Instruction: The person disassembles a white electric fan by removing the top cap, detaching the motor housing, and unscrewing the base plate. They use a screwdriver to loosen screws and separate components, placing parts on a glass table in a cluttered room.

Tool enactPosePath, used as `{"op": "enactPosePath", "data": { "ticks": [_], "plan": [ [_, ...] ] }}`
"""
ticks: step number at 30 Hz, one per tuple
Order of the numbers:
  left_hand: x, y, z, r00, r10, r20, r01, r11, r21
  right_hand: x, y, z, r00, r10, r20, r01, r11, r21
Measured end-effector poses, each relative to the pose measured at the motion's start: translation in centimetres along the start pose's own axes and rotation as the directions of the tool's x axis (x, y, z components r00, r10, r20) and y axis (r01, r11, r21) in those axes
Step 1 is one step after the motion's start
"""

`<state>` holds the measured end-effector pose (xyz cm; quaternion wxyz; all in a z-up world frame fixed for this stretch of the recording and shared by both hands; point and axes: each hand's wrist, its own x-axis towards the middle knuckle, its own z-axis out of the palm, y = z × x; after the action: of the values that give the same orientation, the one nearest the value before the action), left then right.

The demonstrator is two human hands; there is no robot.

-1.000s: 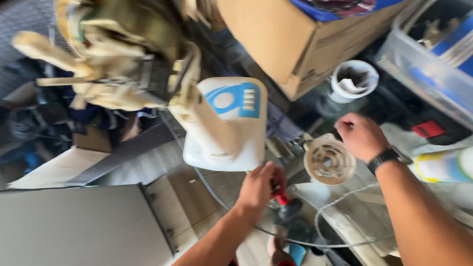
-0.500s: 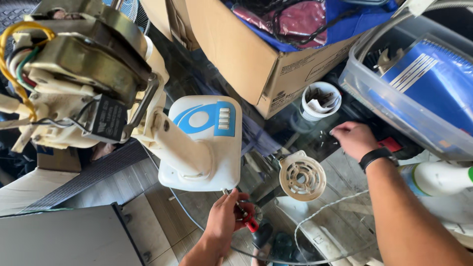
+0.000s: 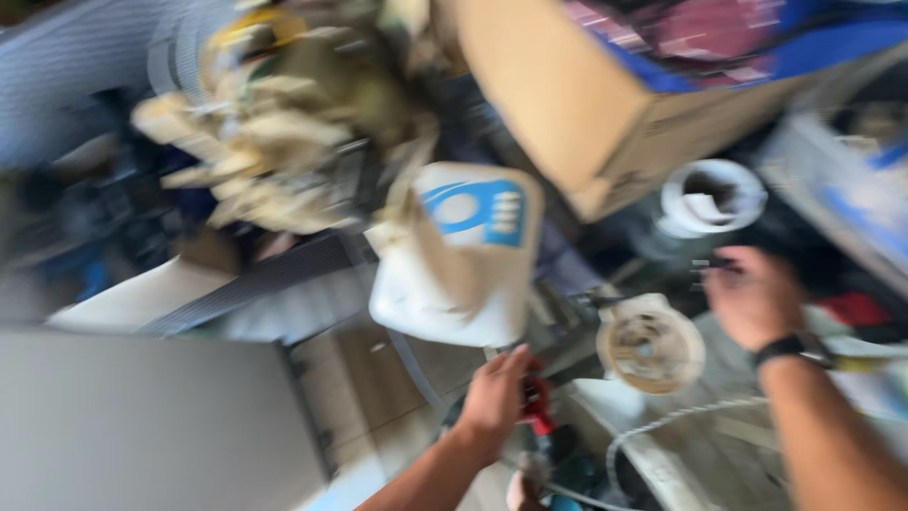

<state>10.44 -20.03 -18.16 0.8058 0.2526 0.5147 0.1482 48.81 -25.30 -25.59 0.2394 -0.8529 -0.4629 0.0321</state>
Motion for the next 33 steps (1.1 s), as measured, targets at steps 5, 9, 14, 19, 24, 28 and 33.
{"op": "enactPosePath", "data": {
  "ticks": [5, 9, 14, 19, 24, 28, 33],
  "plan": [
    [0.9, -0.6, -0.4, 0.994, 0.112, -0.021, -0.111, 0.993, 0.038, -2.7, -3.1, -1.3, 0.991, -0.087, -0.106, 0.084, 0.996, -0.030],
    [0.5, -0.5, 1.0, 0.978, 0.207, -0.041, -0.210, 0.969, -0.132, -9.3, -10.0, -2.4, 0.977, 0.027, 0.210, -0.097, 0.939, 0.329],
    [-3.1, 1.5, 1.8, 0.967, 0.236, -0.092, -0.245, 0.964, -0.102, -15.0, -19.5, -1.2, 0.826, -0.336, 0.453, 0.193, 0.923, 0.332],
    [-8.1, 3.4, 0.8, 0.933, 0.339, -0.121, -0.346, 0.938, -0.036, -14.3, -21.0, -1.0, 0.832, -0.129, 0.540, 0.050, 0.986, 0.159],
    [-12.2, 5.3, -0.8, 0.726, 0.661, -0.189, -0.611, 0.746, 0.264, -12.3, -19.2, 0.5, 0.774, -0.235, 0.589, -0.165, 0.822, 0.545],
    [-13.5, 8.4, -3.2, 0.737, 0.573, -0.359, -0.552, 0.816, 0.169, -11.7, -16.6, 1.4, 0.799, -0.183, 0.573, -0.274, 0.737, 0.618],
    [-15.3, 13.5, -3.6, 0.605, 0.764, -0.224, -0.593, 0.620, 0.513, -11.2, -15.9, 0.3, 0.801, -0.199, 0.564, -0.224, 0.775, 0.591]
  ]
}}
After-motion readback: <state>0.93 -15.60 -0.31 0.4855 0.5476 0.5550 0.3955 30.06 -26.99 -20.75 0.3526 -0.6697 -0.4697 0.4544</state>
